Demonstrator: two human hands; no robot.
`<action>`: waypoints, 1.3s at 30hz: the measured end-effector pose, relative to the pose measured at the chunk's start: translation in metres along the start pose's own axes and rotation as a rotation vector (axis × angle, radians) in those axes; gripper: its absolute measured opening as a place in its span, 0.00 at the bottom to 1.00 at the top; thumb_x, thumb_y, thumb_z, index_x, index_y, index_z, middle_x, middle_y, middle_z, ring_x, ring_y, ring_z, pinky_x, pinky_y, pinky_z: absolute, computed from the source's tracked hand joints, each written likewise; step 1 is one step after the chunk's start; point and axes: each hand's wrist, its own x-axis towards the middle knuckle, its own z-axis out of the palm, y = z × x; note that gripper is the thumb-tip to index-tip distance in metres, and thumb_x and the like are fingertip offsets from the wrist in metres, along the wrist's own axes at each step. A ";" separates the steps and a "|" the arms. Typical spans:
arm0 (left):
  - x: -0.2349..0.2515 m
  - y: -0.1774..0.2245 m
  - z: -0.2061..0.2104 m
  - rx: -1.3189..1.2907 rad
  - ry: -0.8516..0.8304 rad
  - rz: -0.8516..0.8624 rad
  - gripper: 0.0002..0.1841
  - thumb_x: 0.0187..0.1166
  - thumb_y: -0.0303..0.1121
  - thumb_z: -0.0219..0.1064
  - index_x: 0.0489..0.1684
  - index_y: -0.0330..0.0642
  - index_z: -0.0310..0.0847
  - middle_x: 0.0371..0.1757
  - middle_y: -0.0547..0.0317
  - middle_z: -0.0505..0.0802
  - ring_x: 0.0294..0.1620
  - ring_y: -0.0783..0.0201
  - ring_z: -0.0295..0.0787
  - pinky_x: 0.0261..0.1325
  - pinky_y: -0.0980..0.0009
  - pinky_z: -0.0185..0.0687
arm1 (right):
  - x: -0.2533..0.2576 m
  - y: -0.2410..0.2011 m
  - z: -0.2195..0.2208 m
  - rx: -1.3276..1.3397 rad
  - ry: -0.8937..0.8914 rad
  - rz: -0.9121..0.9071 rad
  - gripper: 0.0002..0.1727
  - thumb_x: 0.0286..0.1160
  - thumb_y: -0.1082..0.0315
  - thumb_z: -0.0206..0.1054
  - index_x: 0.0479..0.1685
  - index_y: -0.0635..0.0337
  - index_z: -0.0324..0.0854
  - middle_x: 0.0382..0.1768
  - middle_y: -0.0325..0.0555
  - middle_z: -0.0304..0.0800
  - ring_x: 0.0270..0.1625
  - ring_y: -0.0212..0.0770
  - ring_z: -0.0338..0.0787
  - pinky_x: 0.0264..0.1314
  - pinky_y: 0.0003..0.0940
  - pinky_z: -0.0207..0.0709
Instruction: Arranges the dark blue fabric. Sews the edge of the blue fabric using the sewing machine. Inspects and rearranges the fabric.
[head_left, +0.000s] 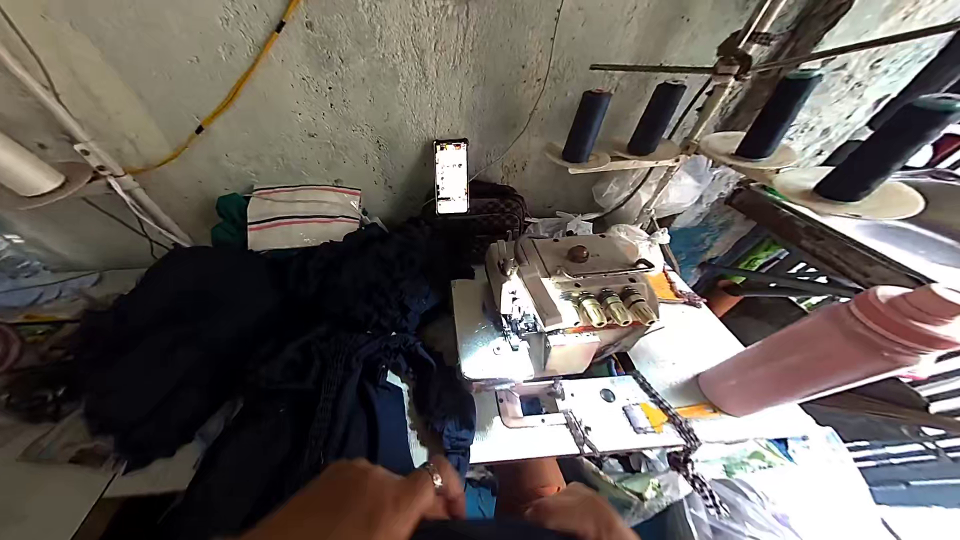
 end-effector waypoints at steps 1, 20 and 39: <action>0.001 -0.021 0.005 -0.058 -0.027 -0.027 0.20 0.70 0.49 0.77 0.44 0.40 0.89 0.23 0.52 0.90 0.21 0.54 0.88 0.22 0.53 0.79 | -0.012 -0.005 -0.013 0.010 0.057 0.068 0.11 0.82 0.61 0.68 0.37 0.59 0.86 0.32 0.31 0.90 0.40 0.14 0.86 0.46 0.15 0.80; 0.070 -0.093 0.101 -0.600 0.242 -0.025 0.12 0.82 0.36 0.67 0.54 0.44 0.92 0.54 0.70 0.96 0.58 0.83 0.89 0.67 0.82 0.82 | -0.005 0.062 -0.075 0.272 0.114 0.807 0.31 0.82 0.55 0.64 0.83 0.55 0.66 0.46 0.35 0.89 0.22 0.24 0.82 0.20 0.19 0.76; 0.050 -0.106 0.175 0.157 0.548 -0.269 0.21 0.71 0.52 0.71 0.48 0.45 0.91 0.48 0.48 0.92 0.49 0.47 0.89 0.50 0.51 0.84 | -0.081 0.014 -0.067 0.330 0.830 0.627 0.08 0.86 0.65 0.58 0.43 0.41 0.83 0.19 0.31 0.89 0.12 0.20 0.78 0.13 0.14 0.70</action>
